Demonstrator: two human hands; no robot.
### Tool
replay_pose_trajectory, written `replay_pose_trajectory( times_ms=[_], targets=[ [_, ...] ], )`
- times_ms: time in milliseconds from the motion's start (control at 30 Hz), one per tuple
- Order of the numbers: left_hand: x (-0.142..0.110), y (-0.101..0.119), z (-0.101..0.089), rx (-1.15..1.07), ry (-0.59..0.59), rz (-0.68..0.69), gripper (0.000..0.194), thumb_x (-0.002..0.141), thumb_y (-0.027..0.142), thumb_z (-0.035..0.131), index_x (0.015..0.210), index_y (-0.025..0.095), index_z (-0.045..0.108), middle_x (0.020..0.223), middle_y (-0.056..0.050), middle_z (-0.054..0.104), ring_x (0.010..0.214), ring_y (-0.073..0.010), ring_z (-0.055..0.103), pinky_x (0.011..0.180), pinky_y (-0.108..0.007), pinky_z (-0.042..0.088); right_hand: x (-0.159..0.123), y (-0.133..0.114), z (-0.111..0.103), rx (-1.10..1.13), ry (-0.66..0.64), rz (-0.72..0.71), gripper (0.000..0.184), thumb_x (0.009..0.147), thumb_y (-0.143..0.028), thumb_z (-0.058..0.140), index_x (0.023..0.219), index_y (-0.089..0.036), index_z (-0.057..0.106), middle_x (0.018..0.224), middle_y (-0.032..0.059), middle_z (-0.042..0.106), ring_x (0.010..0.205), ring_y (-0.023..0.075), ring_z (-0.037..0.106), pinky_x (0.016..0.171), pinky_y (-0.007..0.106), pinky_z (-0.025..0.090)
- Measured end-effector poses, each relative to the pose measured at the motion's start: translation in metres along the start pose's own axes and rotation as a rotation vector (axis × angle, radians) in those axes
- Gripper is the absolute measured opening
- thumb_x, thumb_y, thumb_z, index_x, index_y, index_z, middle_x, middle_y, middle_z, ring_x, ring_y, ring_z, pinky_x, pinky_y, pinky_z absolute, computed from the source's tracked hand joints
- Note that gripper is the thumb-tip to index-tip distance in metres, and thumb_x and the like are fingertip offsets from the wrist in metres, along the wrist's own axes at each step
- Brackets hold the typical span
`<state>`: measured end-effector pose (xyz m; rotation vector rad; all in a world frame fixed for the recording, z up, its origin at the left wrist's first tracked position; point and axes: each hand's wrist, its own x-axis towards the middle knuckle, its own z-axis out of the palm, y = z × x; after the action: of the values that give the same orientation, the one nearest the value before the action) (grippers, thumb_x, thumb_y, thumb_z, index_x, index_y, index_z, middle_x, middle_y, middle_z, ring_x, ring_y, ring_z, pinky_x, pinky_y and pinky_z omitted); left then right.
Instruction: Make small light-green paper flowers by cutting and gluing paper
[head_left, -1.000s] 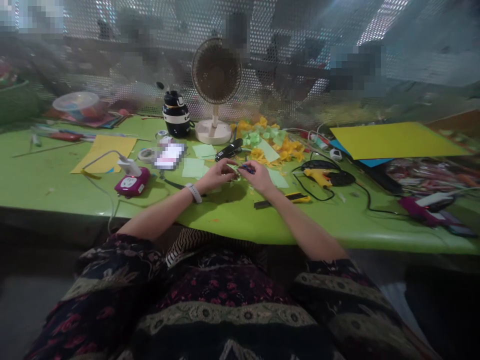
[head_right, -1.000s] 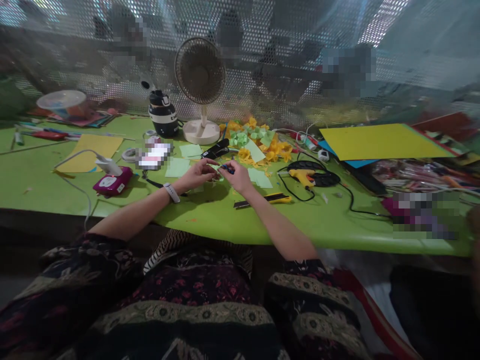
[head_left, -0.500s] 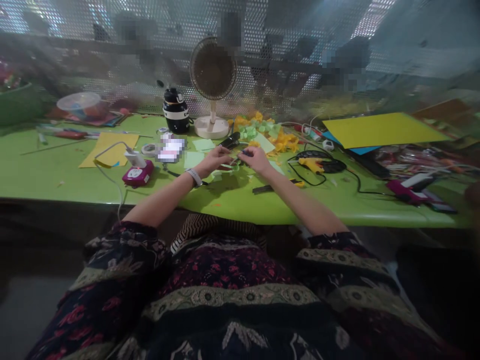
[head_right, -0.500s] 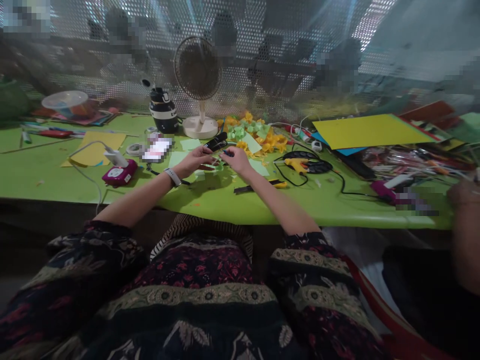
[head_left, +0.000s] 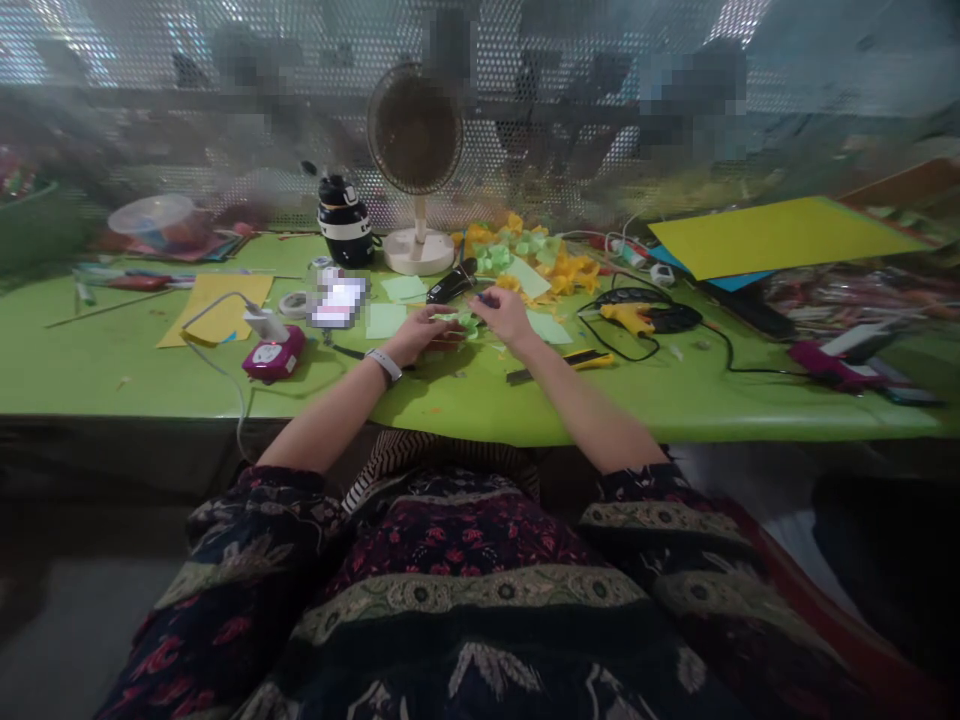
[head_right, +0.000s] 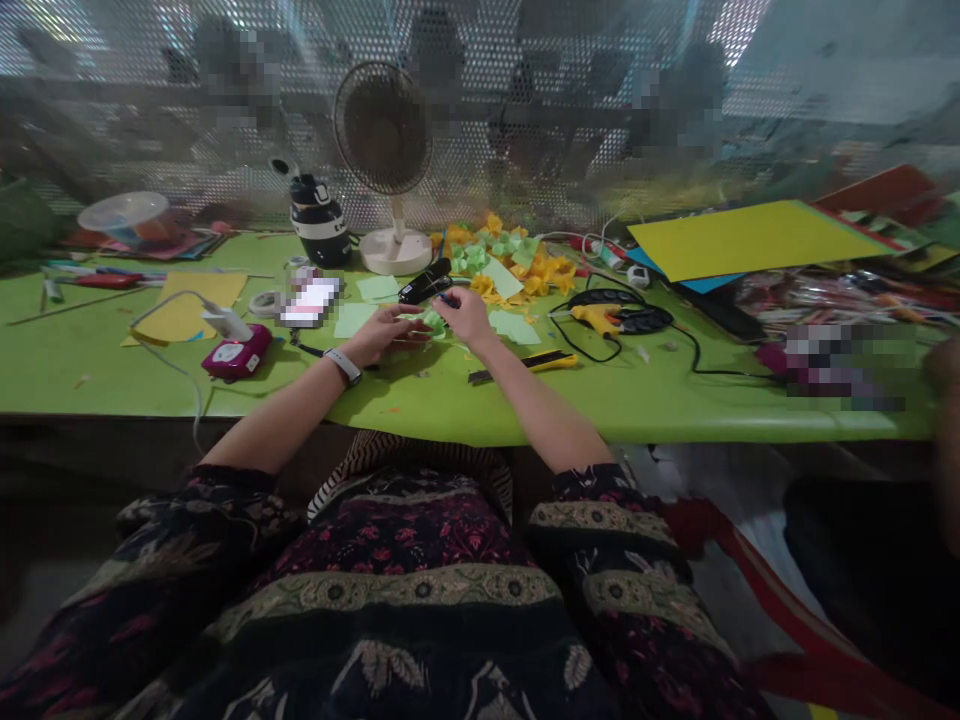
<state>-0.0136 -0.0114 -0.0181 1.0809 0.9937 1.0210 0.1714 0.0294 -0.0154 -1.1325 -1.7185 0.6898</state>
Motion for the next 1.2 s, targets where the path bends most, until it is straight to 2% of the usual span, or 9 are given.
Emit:
replay_pose_trajectory(
  times_ms=[200, 367, 533, 633, 700, 800, 1000, 1200],
  targets=[
    [0.000, -0.002, 0.000, -0.047, -0.040, 0.025, 0.024, 0.083, 0.015, 0.075, 0.092, 0.016, 0.053, 0.090, -0.008, 0.077, 0.083, -0.0180, 0.076, 0.084, -0.036, 0.059, 0.003, 0.007, 0.000, 0.026, 0.033, -0.022, 0.024, 0.082, -0.033, 0.068, 0.067, -0.019, 0.056, 0.063, -0.0022, 0.052, 0.060, 0.0115, 0.039, 0.061, 0.029, 0.035],
    [0.001, -0.002, -0.001, -0.015, -0.070, -0.004, 0.014, 0.088, 0.022, 0.072, 0.093, 0.013, 0.063, 0.095, -0.011, 0.077, 0.084, -0.0180, 0.075, 0.087, -0.037, 0.060, 0.004, 0.010, 0.001, 0.038, 0.033, -0.010, 0.024, 0.082, -0.033, 0.070, 0.068, -0.019, 0.056, 0.063, -0.0020, 0.053, 0.061, 0.0120, 0.041, 0.061, 0.029, 0.036],
    [0.001, -0.003, -0.001, 0.013, -0.074, 0.010, 0.011, 0.092, 0.022, 0.067, 0.093, 0.011, 0.068, 0.096, -0.011, 0.078, 0.084, -0.0160, 0.075, 0.087, -0.034, 0.060, 0.000, 0.006, 0.000, 0.020, 0.026, 0.007, 0.027, 0.081, -0.041, 0.070, 0.073, -0.019, 0.058, 0.066, -0.0014, 0.054, 0.063, 0.0129, 0.044, 0.062, 0.029, 0.037],
    [0.001, -0.001, -0.001, 0.003, -0.018, 0.035, 0.012, 0.092, 0.024, 0.068, 0.092, 0.012, 0.069, 0.095, -0.011, 0.078, 0.086, -0.0177, 0.075, 0.089, -0.037, 0.060, -0.007, -0.003, -0.004, 0.010, 0.022, 0.027, 0.034, 0.081, -0.051, 0.071, 0.084, -0.019, 0.061, 0.072, 0.0004, 0.059, 0.066, 0.0142, 0.049, 0.063, 0.029, 0.038],
    [0.002, 0.000, -0.001, -0.039, 0.034, 0.062, 0.013, 0.089, 0.026, 0.072, 0.090, 0.013, 0.069, 0.094, -0.010, 0.078, 0.088, -0.0182, 0.075, 0.091, -0.038, 0.059, -0.013, -0.011, -0.007, -0.041, -0.016, 0.021, 0.042, 0.087, -0.061, 0.061, 0.080, -0.020, 0.059, 0.071, 0.0012, 0.058, 0.065, 0.0148, 0.049, 0.063, 0.030, 0.037],
    [0.003, 0.001, -0.002, -0.110, 0.066, 0.104, 0.014, 0.085, 0.025, 0.076, 0.089, 0.014, 0.069, 0.094, -0.008, 0.078, 0.090, -0.0172, 0.075, 0.095, -0.037, 0.057, -0.021, -0.018, -0.007, -0.179, -0.076, -0.071, 0.052, 0.092, -0.068, 0.048, 0.070, -0.021, 0.052, 0.066, 0.0015, 0.055, 0.063, 0.0151, 0.047, 0.063, 0.031, 0.035],
    [0.005, -0.002, -0.002, -0.147, 0.020, 0.131, 0.005, 0.087, 0.017, 0.071, 0.091, 0.014, 0.072, 0.095, -0.006, 0.078, 0.095, -0.0146, 0.074, 0.099, -0.032, 0.053, -0.025, -0.015, -0.002, -0.284, -0.183, -0.092, 0.056, 0.092, -0.071, 0.043, 0.067, -0.021, 0.050, 0.064, 0.0029, 0.055, 0.060, 0.0162, 0.045, 0.060, 0.031, 0.031],
    [0.003, 0.000, -0.002, -0.202, -0.033, 0.127, 0.007, 0.082, 0.011, 0.074, 0.089, 0.013, 0.073, 0.095, -0.007, 0.079, 0.092, -0.0143, 0.075, 0.103, -0.034, 0.051, -0.023, -0.012, -0.004, -0.301, -0.165, -0.082, 0.057, 0.091, -0.072, 0.044, 0.068, -0.021, 0.051, 0.065, 0.0025, 0.056, 0.061, 0.0161, 0.046, 0.061, 0.030, 0.031]
  ],
)
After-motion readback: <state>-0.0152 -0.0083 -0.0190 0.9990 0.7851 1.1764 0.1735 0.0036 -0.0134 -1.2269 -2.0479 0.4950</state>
